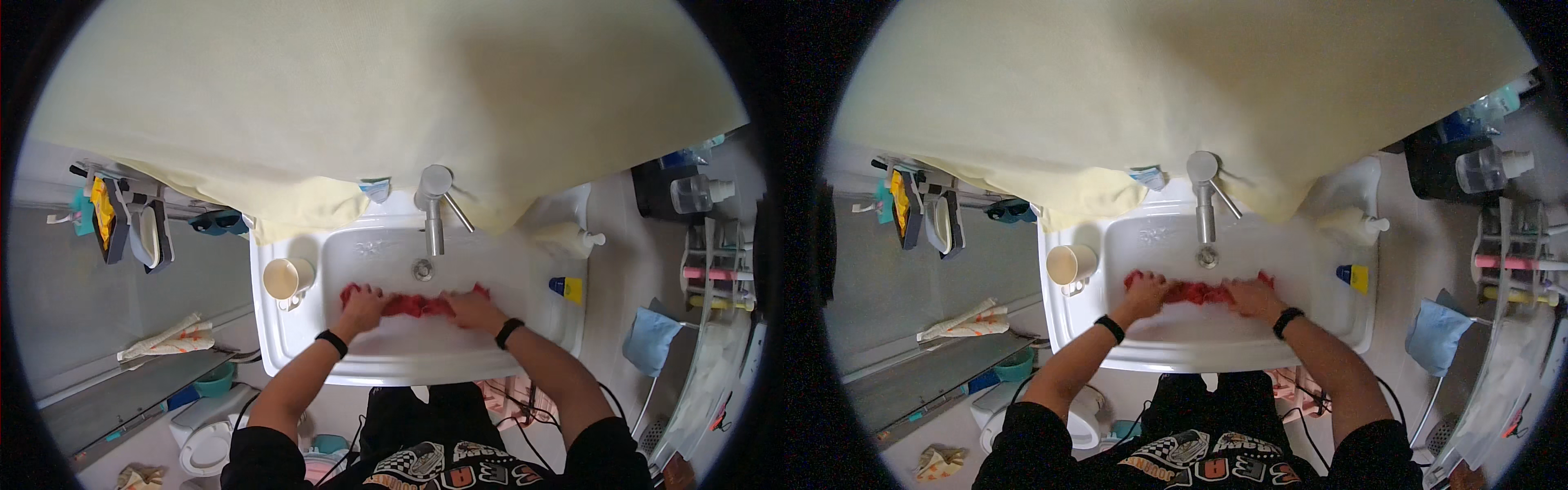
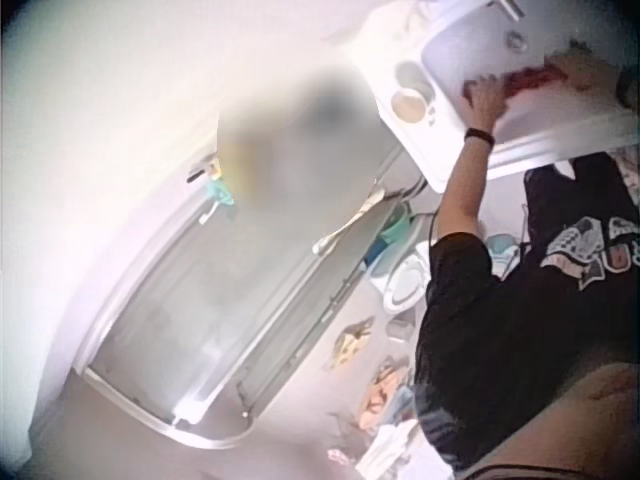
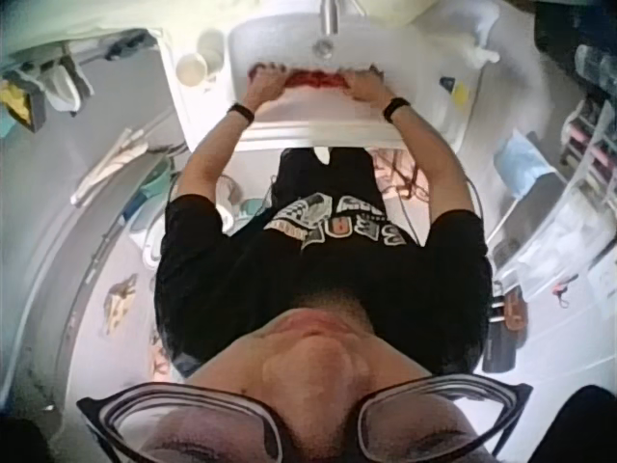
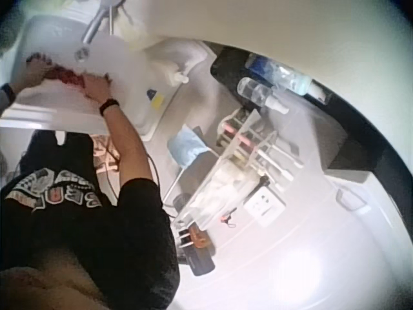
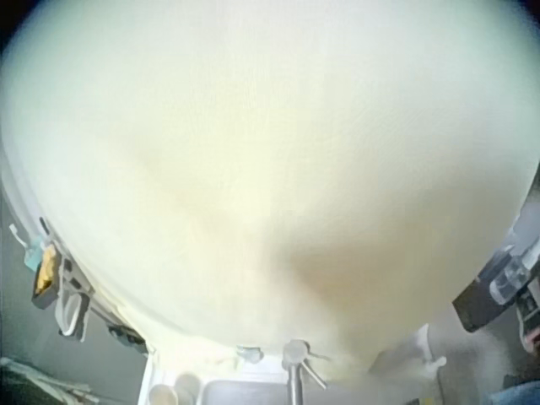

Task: The person rinses a red cloth under a running faucet in a bathroom sink, scrubs it by hand, and wrings it out before carrying it into a bedroom and placing it on a desk.

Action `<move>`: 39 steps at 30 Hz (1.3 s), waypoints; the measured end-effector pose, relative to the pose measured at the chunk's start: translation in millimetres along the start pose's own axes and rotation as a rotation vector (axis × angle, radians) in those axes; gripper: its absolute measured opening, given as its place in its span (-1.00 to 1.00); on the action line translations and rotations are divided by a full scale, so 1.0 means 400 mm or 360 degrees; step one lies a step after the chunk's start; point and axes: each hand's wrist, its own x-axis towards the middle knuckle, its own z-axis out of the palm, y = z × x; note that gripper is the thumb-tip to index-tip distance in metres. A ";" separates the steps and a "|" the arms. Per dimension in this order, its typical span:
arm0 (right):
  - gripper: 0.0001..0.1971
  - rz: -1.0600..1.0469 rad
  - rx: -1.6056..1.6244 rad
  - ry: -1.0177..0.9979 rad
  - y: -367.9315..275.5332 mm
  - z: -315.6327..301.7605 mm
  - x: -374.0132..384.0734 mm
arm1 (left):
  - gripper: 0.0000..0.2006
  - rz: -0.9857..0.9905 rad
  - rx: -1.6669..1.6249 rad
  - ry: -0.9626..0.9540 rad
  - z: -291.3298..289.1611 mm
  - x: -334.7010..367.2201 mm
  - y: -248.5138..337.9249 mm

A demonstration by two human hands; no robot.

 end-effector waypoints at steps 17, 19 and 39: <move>-0.26 0.0447 -0.0080 0.0605 -0.096 0.051 0.169 | -0.18 -0.0145 -0.0340 0.0436 0.138 0.145 0.072; -0.30 0.0407 0.0084 0.0544 -0.068 0.098 0.145 | -0.21 -0.0060 -0.0355 0.0462 0.152 0.127 0.088; -0.17 0.0874 -0.0321 0.0684 -0.033 0.023 0.251 | -0.31 -0.0609 -0.0281 0.0734 0.066 0.226 0.068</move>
